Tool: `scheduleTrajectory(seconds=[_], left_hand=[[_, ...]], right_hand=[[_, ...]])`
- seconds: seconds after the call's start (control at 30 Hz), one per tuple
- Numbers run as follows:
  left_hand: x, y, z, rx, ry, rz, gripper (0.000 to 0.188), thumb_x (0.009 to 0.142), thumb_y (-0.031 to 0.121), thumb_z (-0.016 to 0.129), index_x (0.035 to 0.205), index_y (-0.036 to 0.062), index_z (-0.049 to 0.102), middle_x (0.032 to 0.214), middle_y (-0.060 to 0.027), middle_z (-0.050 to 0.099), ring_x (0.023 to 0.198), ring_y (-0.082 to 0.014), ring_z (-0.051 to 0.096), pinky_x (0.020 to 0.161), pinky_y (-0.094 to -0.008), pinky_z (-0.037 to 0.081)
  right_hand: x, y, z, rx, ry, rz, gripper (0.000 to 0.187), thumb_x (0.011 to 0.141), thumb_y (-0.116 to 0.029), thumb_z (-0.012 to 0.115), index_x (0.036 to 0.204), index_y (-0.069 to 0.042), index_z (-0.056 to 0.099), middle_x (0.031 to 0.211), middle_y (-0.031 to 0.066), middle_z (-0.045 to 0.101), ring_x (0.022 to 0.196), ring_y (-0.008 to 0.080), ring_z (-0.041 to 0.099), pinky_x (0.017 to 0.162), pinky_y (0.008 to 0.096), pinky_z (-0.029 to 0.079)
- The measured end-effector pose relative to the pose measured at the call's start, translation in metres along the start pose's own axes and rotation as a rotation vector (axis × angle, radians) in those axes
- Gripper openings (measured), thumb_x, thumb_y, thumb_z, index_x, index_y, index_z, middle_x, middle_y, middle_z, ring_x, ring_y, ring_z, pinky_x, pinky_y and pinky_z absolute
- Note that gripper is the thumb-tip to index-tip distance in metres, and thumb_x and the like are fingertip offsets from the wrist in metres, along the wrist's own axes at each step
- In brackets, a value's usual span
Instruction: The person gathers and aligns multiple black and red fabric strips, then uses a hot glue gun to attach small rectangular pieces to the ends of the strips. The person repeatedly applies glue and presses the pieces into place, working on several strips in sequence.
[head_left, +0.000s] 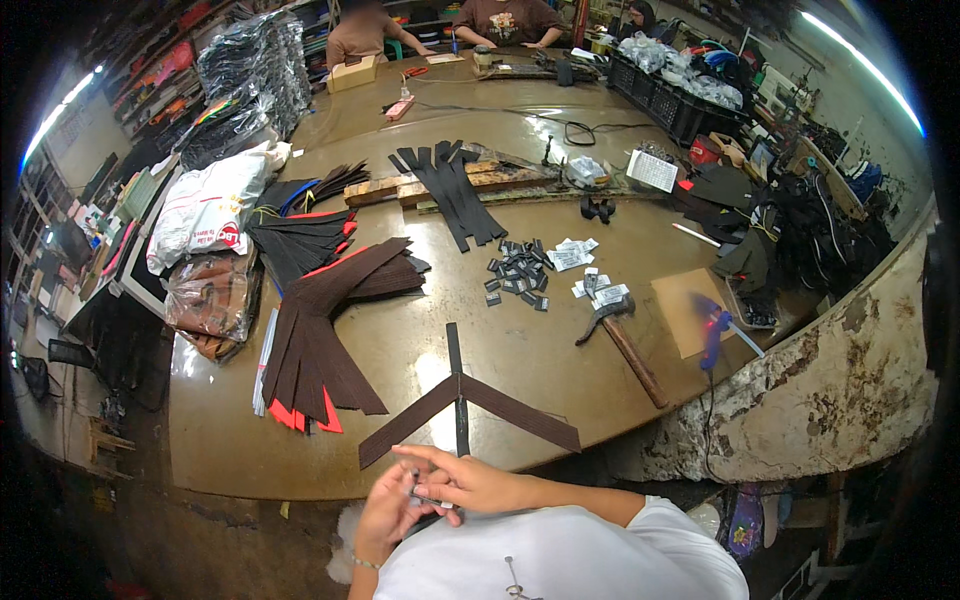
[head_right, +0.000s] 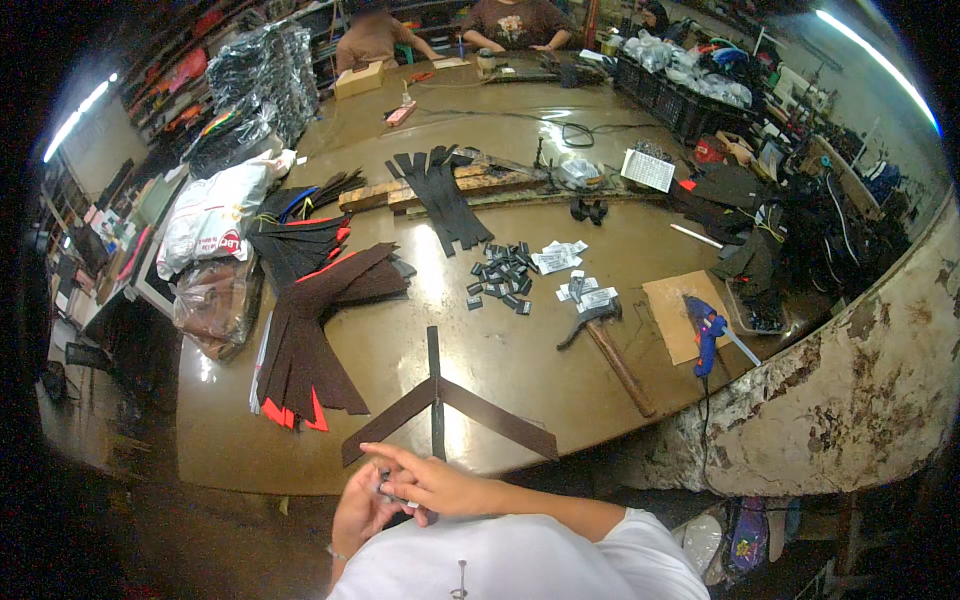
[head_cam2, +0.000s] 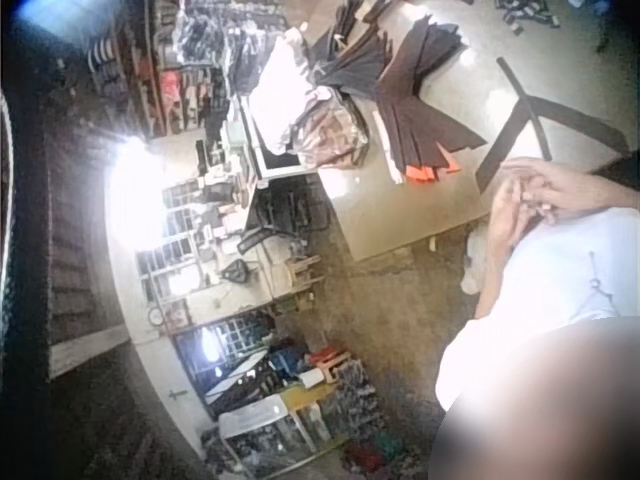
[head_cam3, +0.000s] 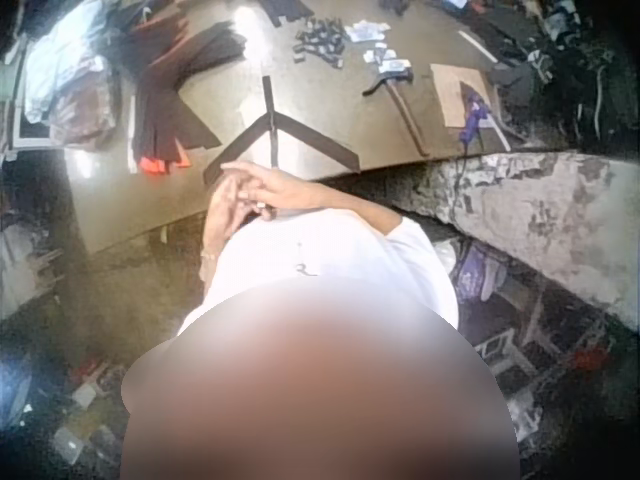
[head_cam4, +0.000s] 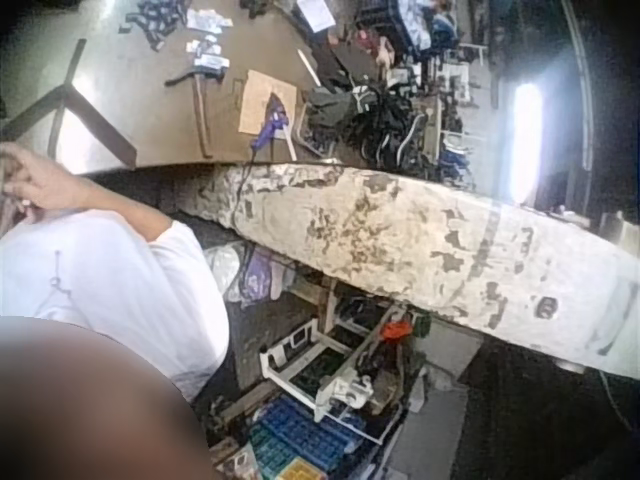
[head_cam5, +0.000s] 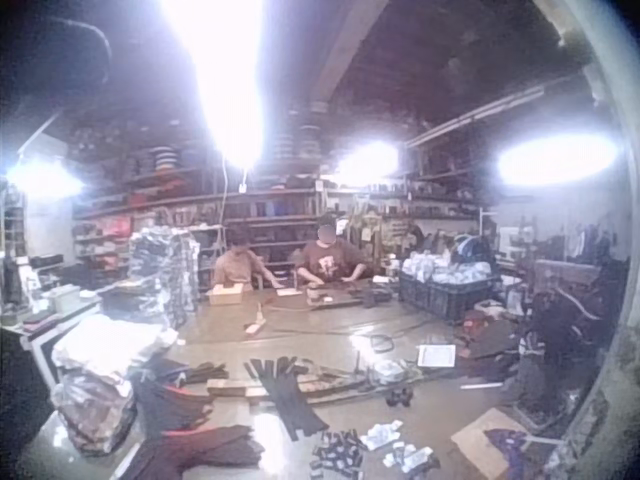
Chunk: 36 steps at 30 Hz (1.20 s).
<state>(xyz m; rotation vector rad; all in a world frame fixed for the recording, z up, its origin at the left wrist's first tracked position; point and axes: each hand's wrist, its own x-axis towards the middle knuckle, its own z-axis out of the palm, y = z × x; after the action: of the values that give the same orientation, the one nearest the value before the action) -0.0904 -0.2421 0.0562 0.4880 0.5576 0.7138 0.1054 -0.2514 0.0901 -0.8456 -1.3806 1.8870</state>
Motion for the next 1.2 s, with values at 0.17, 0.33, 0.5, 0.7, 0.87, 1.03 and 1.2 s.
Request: scheduleTrajectory(seconds=[0.17, 0.33, 0.5, 0.7, 0.87, 1.03, 1.2], left_hand=[[-0.011, -0.015, -0.006, -0.043, -0.022, 0.005, 0.029, 0.091, 0.02, 0.067, 0.108, 0.0012, 0.053, 0.1, -0.0086, 0.061, 0.079, -0.0158, 0.06, 0.058, -0.0252, 0.048], [0.025, -0.001, 0.01, 0.156, 0.055, 0.249, 0.019, 0.088, 0.011, 0.07, 0.095, 0.0046, 0.054, 0.092, -0.0047, 0.059, 0.068, -0.0077, 0.054, 0.049, -0.0169, 0.038], [0.064, 0.018, 0.048, 0.244, 0.062, 0.428, 0.017, 0.087, 0.005, 0.069, 0.092, 0.0067, 0.052, 0.092, -0.0032, 0.059, 0.067, -0.0034, 0.05, 0.048, -0.0154, 0.035], [0.069, 0.045, 0.071, 0.562, 0.138, 0.347, 0.021, 0.087, 0.009, 0.07, 0.105, 0.0015, 0.064, 0.095, -0.0006, 0.064, 0.072, -0.0001, 0.051, 0.057, -0.0157, 0.039], [0.073, 0.056, 0.079, 0.622, 0.16, 0.405, 0.016, 0.086, 0.009, 0.072, 0.098, -0.0014, 0.068, 0.092, -0.0033, 0.068, 0.083, -0.0055, 0.059, 0.073, -0.0204, 0.047], [0.076, 0.053, 0.083, 0.598, 0.159, 0.486, 0.015, 0.085, 0.007, 0.073, 0.097, -0.0004, 0.067, 0.095, -0.0033, 0.067, 0.085, -0.0073, 0.06, 0.076, -0.022, 0.048], [0.077, 0.052, 0.084, 0.648, 0.103, 0.551, 0.02, 0.085, 0.008, 0.073, 0.102, -0.0008, 0.068, 0.096, -0.003, 0.067, 0.085, -0.0068, 0.059, 0.076, -0.021, 0.047]], right_hand=[[-0.007, -0.004, -0.008, -0.153, 0.091, 0.065, 0.058, 0.094, -0.023, 0.059, 0.145, -0.013, 0.032, 0.064, 0.0025, 0.061, 0.048, 0.0103, 0.056, 0.047, 0.0254, 0.044], [-0.004, -0.012, -0.015, 0.111, 0.328, -0.036, 0.037, 0.094, -0.024, 0.062, 0.122, -0.003, 0.051, 0.079, 0.0041, 0.063, 0.061, 0.009, 0.06, 0.056, 0.0231, 0.048], [-0.004, -0.029, -0.025, 0.201, 0.439, -0.208, 0.022, 0.09, -0.007, 0.067, 0.106, 0.005, 0.06, 0.09, 0.0066, 0.066, 0.079, 0.0103, 0.064, 0.071, 0.024, 0.056], [-0.012, -0.057, -0.05, 0.07, 0.461, -0.177, 0.022, 0.089, -0.01, 0.068, 0.105, 0.005, 0.063, 0.088, 0.0067, 0.067, 0.075, 0.0102, 0.064, 0.068, 0.0238, 0.054], [-0.012, -0.069, -0.061, 0.071, 0.426, -0.184, 0.023, 0.089, -0.013, 0.069, 0.104, 0.004, 0.063, 0.083, 0.0057, 0.067, 0.075, 0.0097, 0.064, 0.069, 0.0236, 0.052], [-0.01, -0.068, -0.063, -0.007, 0.484, -0.209, 0.026, 0.088, -0.013, 0.07, 0.106, 0.005, 0.064, 0.085, 0.0069, 0.068, 0.075, 0.0101, 0.065, 0.069, 0.023, 0.052], [-0.007, -0.066, -0.065, 0.001, 0.507, -0.223, 0.024, 0.089, -0.011, 0.069, 0.105, 0.006, 0.065, 0.087, 0.0077, 0.068, 0.074, 0.0112, 0.065, 0.069, 0.0235, 0.054]])
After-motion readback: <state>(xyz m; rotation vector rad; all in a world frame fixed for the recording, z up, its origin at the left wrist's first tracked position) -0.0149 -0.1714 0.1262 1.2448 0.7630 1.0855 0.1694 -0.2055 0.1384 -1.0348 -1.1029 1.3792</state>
